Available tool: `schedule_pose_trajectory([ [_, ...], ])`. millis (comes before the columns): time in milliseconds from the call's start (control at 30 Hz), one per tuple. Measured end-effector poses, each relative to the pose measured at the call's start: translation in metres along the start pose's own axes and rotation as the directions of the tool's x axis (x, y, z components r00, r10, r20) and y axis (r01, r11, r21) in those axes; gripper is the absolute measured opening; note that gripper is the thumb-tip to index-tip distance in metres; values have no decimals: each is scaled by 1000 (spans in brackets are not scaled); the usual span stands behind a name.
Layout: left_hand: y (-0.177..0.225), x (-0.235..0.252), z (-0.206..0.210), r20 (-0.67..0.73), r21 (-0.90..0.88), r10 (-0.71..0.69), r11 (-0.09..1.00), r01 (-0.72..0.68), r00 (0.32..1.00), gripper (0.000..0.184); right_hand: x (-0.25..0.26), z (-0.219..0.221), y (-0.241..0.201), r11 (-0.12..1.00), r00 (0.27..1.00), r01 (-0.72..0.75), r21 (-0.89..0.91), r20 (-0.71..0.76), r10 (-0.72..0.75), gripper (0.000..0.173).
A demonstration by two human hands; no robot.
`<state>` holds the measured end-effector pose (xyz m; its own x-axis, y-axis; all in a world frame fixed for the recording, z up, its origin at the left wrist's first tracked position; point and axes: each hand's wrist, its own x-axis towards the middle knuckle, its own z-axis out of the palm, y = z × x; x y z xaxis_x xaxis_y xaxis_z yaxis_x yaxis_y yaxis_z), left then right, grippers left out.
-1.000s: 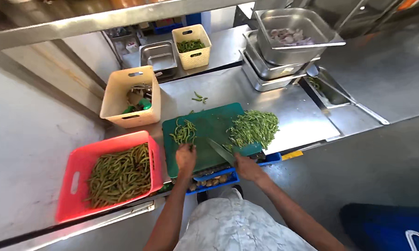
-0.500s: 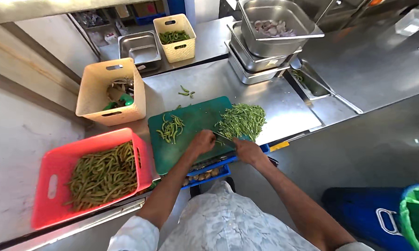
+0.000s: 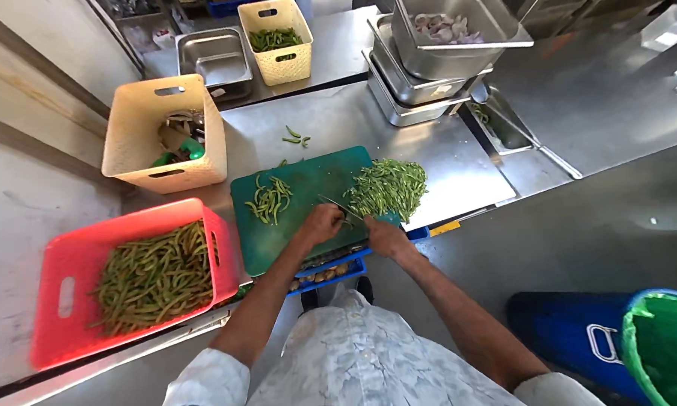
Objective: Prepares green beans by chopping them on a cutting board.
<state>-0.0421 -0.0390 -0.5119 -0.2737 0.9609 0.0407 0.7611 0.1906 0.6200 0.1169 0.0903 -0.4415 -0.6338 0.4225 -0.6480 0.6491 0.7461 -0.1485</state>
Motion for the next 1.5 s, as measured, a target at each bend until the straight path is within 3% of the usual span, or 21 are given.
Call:
schedule_pose_trajectory([
  [100,0,-2,0,-7,-24,-15,1000,15,1000,13,-10,-13,1,1000,1000,14,-22,17,-13,40],
  [233,-2,-5,5,-53,-34,-1,999,-1,999,12,4,11,-3,998,1000,-5,68,26,3,40],
  [467,4,-21,-3,-57,18,-156,987,157,986,14,6,4,-4,999,1000,-1,49,29,-1,38],
  [600,7,-7,-6,5,51,-106,993,105,994,15,-7,-13,1,999,1000,28,-46,2,-28,38],
  [700,4,-4,-4,25,55,-60,997,59,998,15,0,-4,0,1000,1000,19,3,10,-19,42],
  [900,1,-6,-3,-24,27,-48,998,48,999,15,-5,-18,-5,999,999,35,-38,18,-35,40],
  [1033,-3,-6,5,-71,15,19,1000,-18,997,14,10,5,-8,999,999,10,44,44,-12,43],
  [1100,-1,-11,-3,-74,8,-50,999,51,996,17,13,-1,-4,999,999,39,30,11,-39,44],
  [1167,4,-26,-19,-184,23,-269,960,277,946,24,4,-1,2,995,993,70,65,-97,-64,43],
  [1267,6,-60,-46,-429,-49,-575,785,618,697,29,-13,12,2,987,990,109,119,-107,-96,36],
  [1367,-10,-82,-50,-493,-93,-684,656,749,538,25,-13,34,-1,986,991,134,104,0,-135,36],
  [1500,-21,-85,-47,-509,-92,-720,591,802,472,22,10,25,22,989,996,76,123,-58,-69,36],
])
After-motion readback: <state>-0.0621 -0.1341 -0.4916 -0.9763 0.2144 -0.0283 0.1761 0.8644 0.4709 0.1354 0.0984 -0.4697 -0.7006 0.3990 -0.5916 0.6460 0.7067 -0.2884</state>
